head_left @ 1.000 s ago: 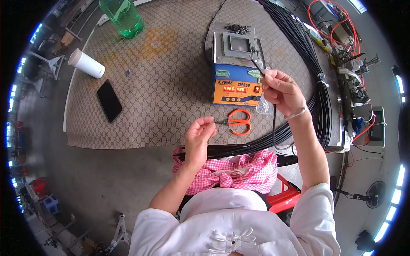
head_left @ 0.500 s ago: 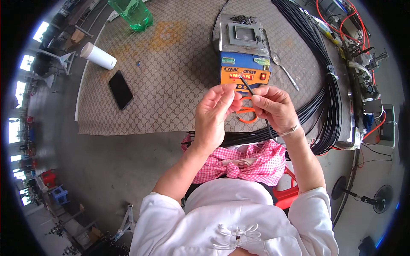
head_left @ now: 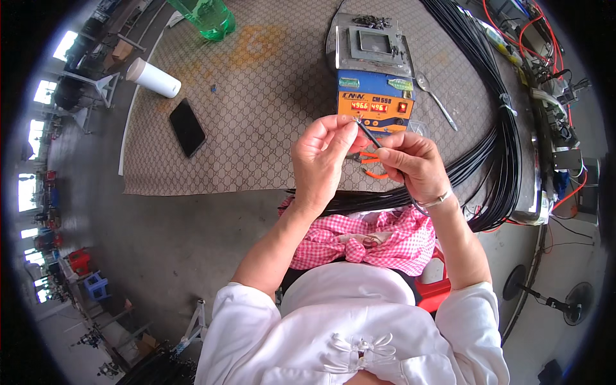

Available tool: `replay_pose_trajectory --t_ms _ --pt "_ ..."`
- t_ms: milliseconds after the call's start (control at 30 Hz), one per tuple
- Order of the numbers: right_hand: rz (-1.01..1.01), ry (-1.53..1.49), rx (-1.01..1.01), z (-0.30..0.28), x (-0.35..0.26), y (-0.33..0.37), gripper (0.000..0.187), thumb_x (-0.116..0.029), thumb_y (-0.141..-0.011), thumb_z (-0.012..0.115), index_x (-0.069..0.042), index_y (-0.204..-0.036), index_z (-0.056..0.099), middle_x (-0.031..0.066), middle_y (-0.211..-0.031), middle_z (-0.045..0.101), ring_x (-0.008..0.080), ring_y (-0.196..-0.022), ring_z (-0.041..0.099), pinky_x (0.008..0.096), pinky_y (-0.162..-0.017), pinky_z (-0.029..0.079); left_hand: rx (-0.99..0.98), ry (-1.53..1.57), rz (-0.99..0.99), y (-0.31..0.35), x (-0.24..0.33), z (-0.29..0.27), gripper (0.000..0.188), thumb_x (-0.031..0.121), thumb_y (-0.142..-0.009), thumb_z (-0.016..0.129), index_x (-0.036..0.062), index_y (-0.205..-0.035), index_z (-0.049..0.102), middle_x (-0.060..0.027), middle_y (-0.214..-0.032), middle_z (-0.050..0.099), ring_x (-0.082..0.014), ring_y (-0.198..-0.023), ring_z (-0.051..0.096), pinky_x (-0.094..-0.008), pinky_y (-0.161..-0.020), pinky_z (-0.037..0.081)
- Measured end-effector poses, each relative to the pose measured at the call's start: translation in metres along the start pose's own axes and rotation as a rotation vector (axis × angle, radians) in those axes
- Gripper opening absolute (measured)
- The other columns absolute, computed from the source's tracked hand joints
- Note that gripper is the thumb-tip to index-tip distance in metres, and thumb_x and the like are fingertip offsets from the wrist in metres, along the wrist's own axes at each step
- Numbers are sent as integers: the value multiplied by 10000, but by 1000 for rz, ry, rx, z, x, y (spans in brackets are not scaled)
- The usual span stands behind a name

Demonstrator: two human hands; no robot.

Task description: Assembling white electrical connectors onto black cables using scissors and manual manipulation at a workbench.

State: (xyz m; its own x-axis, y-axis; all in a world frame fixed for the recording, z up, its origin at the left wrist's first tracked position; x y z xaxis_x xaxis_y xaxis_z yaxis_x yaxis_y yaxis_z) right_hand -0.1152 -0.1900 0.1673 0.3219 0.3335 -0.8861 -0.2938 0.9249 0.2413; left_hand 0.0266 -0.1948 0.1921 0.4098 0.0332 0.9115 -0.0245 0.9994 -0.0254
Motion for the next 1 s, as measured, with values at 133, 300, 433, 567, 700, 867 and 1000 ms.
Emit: replay_pose_trajectory --t_ms 133,300,433,567,700,867,1000 --pt "7 -6 -12 0 3 0 55 -44 -779 629 -16 -809 592 -1 -650 544 51 -509 452 169 -439 329 -1 -19 5 0 1 -1 143 75 -857 534 -33 -949 545 -94 -831 611 -128 -744 607 -243 -696 510" --pt "3 -31 16 0 7 1 55 -45 -777 631 -21 -808 591 -2 -650 547 54 -510 458 173 -439 332 35 36 -9 1 -1 -3 119 69 -838 537 -3 -929 568 -83 -812 619 -138 -716 606 -250 -659 480" --pt "23 -157 24 4 17 2 55 -44 -775 632 -33 -808 589 -2 -654 549 63 -506 460 180 -438 334 36 277 -118 2 -16 -4 128 95 -831 537 15 -923 574 -64 -815 611 -126 -734 577 -264 -707 455" --pt "64 -279 5 9 28 3 56 -62 -785 624 -44 -817 581 11 -657 548 82 -516 468 200 -450 345 -1 476 -212 3 -32 2 139 122 -827 537 29 -922 579 -43 -818 595 -113 -764 544 -263 -748 422" --pt "107 -373 -26 15 36 5 59 -84 -799 610 -46 -829 575 22 -657 548 101 -534 484 217 -466 356 -7 409 -191 6 -34 5 165 143 -843 536 25 -951 576 -42 -832 588 -105 -774 531 -264 -757 411" --pt "104 -335 -23 19 43 8 78 -115 -815 598 -42 -830 573 29 -663 554 109 -561 508 226 -493 381 37 269 -151 14 -29 5 168 104 -860 525 21 -999 569 -50 -858 587 -101 -781 525 -253 -755 411" --pt "-67 2 74 7 40 5 87 -102 -827 580 -16 -832 569 37 -713 570 121 -591 535 245 -515 424 -2 296 -85 17 -29 -5 157 73 -859 518 19 -1000 560 -68 -866 583 -125 -783 540 -267 -737 432"
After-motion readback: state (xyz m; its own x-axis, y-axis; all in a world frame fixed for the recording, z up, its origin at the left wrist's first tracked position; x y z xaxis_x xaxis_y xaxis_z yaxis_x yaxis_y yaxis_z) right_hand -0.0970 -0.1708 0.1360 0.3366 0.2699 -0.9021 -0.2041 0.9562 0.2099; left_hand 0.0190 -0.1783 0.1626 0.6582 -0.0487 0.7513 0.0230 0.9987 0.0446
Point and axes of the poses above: each hand's wrist, its own y-axis away from the middle knuckle, its own z-axis out of the palm, x = y × z, the point moved 8 cm from there along -y, towards the middle knuckle
